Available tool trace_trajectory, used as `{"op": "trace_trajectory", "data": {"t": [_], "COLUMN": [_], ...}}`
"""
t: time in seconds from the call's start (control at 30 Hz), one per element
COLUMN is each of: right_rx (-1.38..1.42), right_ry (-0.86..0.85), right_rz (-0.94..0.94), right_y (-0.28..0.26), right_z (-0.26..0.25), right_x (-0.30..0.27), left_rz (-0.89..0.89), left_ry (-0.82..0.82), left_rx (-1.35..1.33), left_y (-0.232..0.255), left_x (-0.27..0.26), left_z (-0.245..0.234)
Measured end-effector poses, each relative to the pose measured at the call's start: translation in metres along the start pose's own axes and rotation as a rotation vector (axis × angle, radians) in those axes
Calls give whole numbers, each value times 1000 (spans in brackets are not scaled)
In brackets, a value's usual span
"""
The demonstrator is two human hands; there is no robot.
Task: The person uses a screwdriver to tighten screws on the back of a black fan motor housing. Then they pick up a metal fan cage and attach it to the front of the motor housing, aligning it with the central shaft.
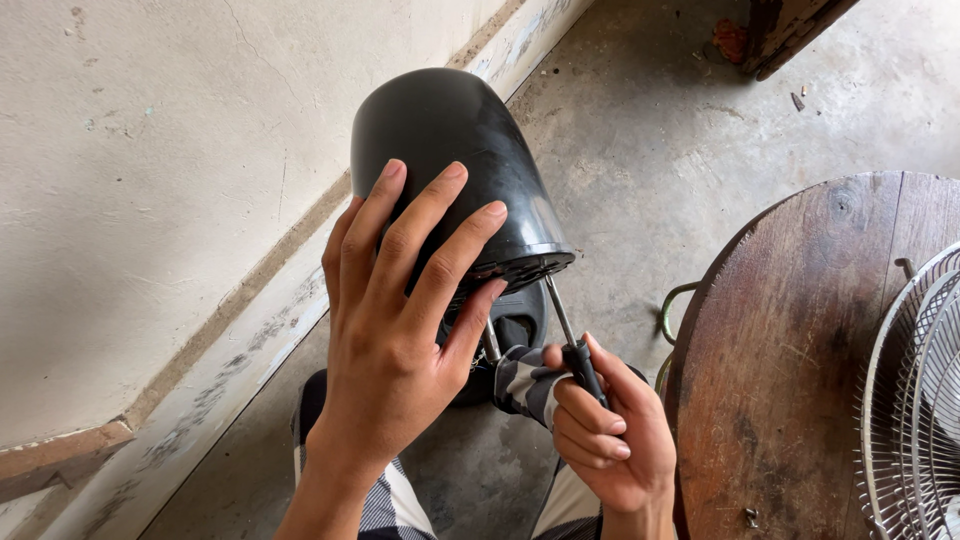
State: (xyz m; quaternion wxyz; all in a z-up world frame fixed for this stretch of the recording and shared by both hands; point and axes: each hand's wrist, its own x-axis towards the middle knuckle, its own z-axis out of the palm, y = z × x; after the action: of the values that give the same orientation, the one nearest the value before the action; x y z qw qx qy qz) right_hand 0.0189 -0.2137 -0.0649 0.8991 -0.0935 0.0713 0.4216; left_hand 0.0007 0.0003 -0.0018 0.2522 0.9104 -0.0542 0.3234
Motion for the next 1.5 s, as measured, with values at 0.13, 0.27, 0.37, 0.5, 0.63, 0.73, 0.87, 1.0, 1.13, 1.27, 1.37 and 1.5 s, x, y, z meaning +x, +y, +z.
{"op": "trace_trajectory", "data": {"t": [0.13, 0.27, 0.37, 0.5, 0.63, 0.73, 0.87, 1.0, 1.13, 1.27, 1.37, 1.5], "right_rx": [-291, -628, -741, -817, -858, -848, -817, -747, -663, -652, -666, -713], "right_ry": [130, 362, 484, 537, 525, 468, 475, 424, 398, 345, 344, 392], "right_rz": [-225, -379, -451, -454, -420, -387, -342, -294, -234, -252, -269, -301], "right_y": [6, 9, 14, 15, 16, 18, 19, 17, 13, 13, 14, 15], "right_z": [2, 2, 3, 7, 11, 12, 14, 16, 18, 19, 19, 19], "right_x": [-2, -1, -1, -1, -2, -1, 0, -1, -1, -1, -2, -5], "left_rz": [-1, -2, 5, 7, 5, 8, 11, 11, 7, 6, -17, -27], "left_ry": [2, 2, 7, 6, 2, 3, 3, 0, -7, 13, 34, 48], "left_rx": [-2, -14, -14, -16, -14, -11, -4, -10, -16, -22, 18, 27], "left_y": [0, 0, -1, -2, -1, -1, -1, -2, -2, -4, -2, -1], "left_x": [-1, -1, -1, 0, 0, 0, 1, 1, 0, -4, -10, -17], "left_z": [1, 0, 0, -1, -1, -1, -2, -2, -1, 2, 3, 4]}}
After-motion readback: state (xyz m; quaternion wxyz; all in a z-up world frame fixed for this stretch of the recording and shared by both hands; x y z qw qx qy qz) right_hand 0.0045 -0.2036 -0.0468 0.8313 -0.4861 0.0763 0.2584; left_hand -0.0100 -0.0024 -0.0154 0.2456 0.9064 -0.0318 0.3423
